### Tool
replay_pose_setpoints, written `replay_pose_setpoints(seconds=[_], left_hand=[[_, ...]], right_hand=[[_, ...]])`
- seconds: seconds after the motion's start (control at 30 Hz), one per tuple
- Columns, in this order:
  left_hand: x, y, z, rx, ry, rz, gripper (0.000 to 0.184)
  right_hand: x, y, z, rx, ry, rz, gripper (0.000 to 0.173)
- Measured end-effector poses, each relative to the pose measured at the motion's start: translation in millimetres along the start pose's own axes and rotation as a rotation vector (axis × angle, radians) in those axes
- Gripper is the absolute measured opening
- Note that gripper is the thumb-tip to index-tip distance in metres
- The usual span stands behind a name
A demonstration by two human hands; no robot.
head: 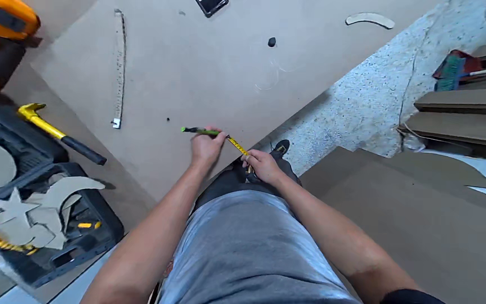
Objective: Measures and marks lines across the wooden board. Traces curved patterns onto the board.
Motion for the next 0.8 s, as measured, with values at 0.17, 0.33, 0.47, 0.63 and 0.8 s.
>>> replay_pose_setpoints(seconds=[0.17,0.33,0.47,0.63,0.8], left_hand=[[-28.1,-24.1,-28.2,-0.152,0.074,-0.052,0.023],[-30.4,3.6,3.4,-0.378,0.006,0.126,0.042],[-15.8,94.9,56.7,-0.218,-0.002,0.337,0.039],[20.6,223.0,139.2,0.265,0.005,0.49,0.034],[38.7,331.7,214.7,0.368,-0.111,0.726,0.037]], right_hand=[[-26.6,6.6,-51.0,-0.01,0.021,0.02,0.032],[-74.1,57.8,-171.3,0.053,0.23,0.115,0.031],[-111.3,88.8,-277.4,0.076,0.38,0.172,0.035],[-149.4,126.6,-387.8,0.111,0.6,0.16,0.032],[-164.6,168.6,-438.3,0.21,0.707,0.25,0.033]])
Point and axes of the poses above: each hand's wrist, its own x-axis towards the middle knuckle, its own z-axis out of the palm, y = z × x, the point moved 10 cm from there along x, towards the middle knuckle, and after that the axes turned 2 degrees about y, right-handed, at the moved point
